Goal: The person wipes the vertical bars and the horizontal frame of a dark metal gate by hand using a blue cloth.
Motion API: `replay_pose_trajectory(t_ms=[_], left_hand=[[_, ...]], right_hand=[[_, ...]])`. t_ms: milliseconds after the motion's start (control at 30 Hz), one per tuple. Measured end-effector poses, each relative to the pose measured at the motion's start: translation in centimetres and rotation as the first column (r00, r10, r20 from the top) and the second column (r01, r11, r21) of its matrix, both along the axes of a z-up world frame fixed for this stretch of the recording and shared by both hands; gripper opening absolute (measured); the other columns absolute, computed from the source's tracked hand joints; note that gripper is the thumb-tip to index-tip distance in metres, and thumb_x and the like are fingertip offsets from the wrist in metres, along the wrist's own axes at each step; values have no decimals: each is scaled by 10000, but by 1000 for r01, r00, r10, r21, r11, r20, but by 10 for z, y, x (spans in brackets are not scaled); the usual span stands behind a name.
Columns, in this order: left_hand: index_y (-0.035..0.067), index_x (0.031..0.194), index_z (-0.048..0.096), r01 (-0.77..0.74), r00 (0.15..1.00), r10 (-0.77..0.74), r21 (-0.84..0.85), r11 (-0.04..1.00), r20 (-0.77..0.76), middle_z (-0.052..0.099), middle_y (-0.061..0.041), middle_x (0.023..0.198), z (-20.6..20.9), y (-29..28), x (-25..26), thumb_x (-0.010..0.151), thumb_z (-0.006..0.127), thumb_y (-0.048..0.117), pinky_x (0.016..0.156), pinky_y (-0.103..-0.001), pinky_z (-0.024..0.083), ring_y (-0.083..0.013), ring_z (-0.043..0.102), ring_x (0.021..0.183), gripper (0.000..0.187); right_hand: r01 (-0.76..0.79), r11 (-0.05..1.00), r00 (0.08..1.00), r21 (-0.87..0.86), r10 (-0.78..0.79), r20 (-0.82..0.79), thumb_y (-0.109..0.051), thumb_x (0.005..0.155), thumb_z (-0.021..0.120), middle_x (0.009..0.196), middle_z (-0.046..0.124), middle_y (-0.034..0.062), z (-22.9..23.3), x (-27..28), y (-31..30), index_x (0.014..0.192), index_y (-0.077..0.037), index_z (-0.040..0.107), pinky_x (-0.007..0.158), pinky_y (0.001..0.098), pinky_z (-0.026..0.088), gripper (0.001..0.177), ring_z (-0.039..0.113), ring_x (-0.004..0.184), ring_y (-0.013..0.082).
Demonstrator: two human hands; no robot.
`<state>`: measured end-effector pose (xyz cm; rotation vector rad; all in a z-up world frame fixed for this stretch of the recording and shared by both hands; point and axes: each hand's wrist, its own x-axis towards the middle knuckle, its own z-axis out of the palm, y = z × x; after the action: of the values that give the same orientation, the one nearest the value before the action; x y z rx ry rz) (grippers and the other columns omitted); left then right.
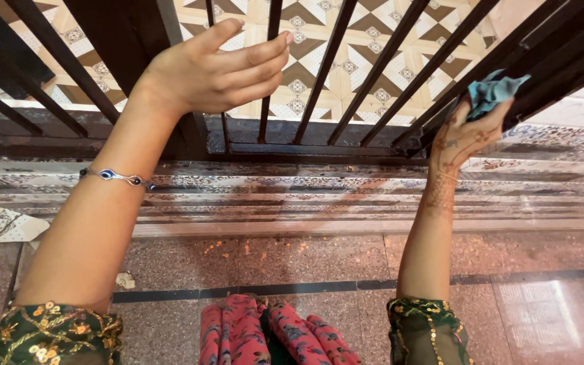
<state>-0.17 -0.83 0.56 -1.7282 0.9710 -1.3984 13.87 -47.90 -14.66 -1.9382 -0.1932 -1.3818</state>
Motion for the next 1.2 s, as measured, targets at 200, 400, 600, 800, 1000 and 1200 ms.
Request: replay_pose_trajectory(t_ms=[200, 400, 600, 800, 1000, 1200], left_hand=[[282, 1163, 681, -2, 1000, 2, 1, 1000, -9, 649, 107, 1392, 0, -1, -1, 1137, 533, 341, 1108, -373, 412, -62, 493, 1430, 162], [276, 1149, 675, -11, 1000, 11, 2, 1000, -7, 648, 109, 1383, 1, -1, -3, 1136, 544, 317, 1105, -368, 416, -70, 486, 1441, 138], [286, 1156, 670, -16, 1000, 16, 4, 1000, 12, 642, 118, 1392, 1, -2, -2, 1131, 532, 321, 1081, -364, 425, -66, 481, 1444, 145], [288, 1187, 672, -11, 1000, 11, 2, 1000, 17, 636, 113, 1411, -3, 0, 1, 1139, 526, 342, 1084, -367, 433, -67, 468, 1444, 163], [280, 1189, 671, -5, 1000, 5, 3, 1000, 20, 625, 106, 1423, -4, 1, 0, 1142, 521, 356, 1096, -372, 423, -60, 469, 1434, 175], [265, 1223, 678, -5, 1000, 5, -14, 1000, 21, 623, 79, 1432, -5, 0, 2, 1125, 496, 370, 1119, -383, 404, -52, 472, 1414, 231]], right_hand=[[231, 963, 972, -135, -236, -18, -175, 1038, 747, 1123, 658, 223, -45, -4, -3, 1464, 100, 492, 890, 433, 550, 568, 638, 1003, 323], [-20, 999, 993, 38, 25, -115, -201, 1035, 773, 1048, 731, 148, -73, -11, 9, 1220, 81, 597, 791, 335, 607, 380, 707, 937, 246], [-86, 994, 968, 71, 100, -231, -188, 1018, 758, 988, 747, 131, -77, -41, 25, 1075, 64, 694, 783, 300, 582, 266, 705, 867, 219], [-79, 997, 965, -1, 76, -250, -295, 1097, 552, 1125, 716, 103, -78, -47, 7, 1187, -24, 639, 906, 328, 614, 299, 712, 1005, 189], [3, 999, 999, -52, -2, 32, -682, 1147, 266, 1535, 458, 239, 5, -59, -2, 1564, -76, 362, 1214, 572, 480, 742, 556, 1453, 340], [9, 956, 981, -292, 48, 187, -592, 1046, 343, 1655, 214, 92, 97, 25, -7, 1617, -155, 93, 1250, 474, 312, 761, 303, 1518, 246]])
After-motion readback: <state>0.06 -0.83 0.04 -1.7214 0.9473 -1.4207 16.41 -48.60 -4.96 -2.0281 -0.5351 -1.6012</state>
